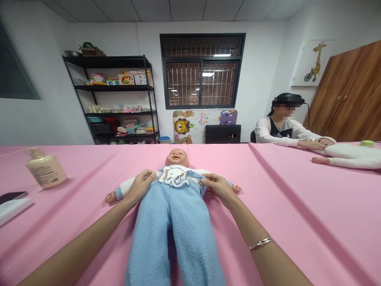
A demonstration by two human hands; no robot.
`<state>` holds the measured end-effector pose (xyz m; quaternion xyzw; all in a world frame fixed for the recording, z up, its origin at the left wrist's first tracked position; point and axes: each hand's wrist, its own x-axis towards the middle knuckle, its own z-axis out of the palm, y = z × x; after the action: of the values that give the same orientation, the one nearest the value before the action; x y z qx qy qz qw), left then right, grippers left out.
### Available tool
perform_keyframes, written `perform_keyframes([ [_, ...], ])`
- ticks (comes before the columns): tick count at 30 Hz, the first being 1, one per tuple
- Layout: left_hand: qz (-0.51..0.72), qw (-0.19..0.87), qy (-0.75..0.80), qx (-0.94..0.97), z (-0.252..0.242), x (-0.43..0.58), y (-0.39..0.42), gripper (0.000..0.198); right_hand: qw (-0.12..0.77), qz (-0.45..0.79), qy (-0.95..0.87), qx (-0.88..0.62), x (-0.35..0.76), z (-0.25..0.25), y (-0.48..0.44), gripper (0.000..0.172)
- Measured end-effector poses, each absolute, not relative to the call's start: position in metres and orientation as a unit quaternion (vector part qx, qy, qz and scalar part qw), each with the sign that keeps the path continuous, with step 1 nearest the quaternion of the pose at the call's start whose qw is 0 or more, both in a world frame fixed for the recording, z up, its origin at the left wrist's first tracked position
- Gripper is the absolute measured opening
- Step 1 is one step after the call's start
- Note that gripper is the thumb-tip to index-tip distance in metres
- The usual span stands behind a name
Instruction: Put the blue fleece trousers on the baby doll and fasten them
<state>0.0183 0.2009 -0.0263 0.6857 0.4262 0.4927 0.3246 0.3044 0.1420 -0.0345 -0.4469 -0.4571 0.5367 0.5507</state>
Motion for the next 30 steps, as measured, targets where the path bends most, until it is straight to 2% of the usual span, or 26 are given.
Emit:
perform_keyframes([
  [5, 0.481, 0.346, 0.404, 0.697, -0.0258, 0.0223, 0.1991, 0.031, 0.522, 0.526, -0.493, -0.456, 0.3096, -0.0355, 0.1422, 0.047],
  [11, 0.474, 0.335, 0.402, 0.708, -0.0285, 0.0205, 0.2007, 0.03, 0.525, 0.396, -0.538, -0.527, 0.3047, -0.0341, 0.1417, 0.053],
  [14, 0.47, 0.338, 0.399, 0.711, -0.0307, 0.0206, 0.2008, 0.029, 0.531, 0.395, -0.535, -0.526, 0.304, -0.0349, 0.1421, 0.054],
  [21, 0.468, 0.334, 0.402, 0.713, -0.0283, 0.0226, 0.1971, 0.027, 0.528, 0.418, -0.529, -0.517, 0.3073, -0.0347, 0.1415, 0.048],
  [30, 0.46, 0.323, 0.399, 0.725, -0.0235, 0.0247, 0.1917, 0.028, 0.504, 0.353, -0.59, -0.523, 0.3027, -0.0378, 0.1448, 0.038],
])
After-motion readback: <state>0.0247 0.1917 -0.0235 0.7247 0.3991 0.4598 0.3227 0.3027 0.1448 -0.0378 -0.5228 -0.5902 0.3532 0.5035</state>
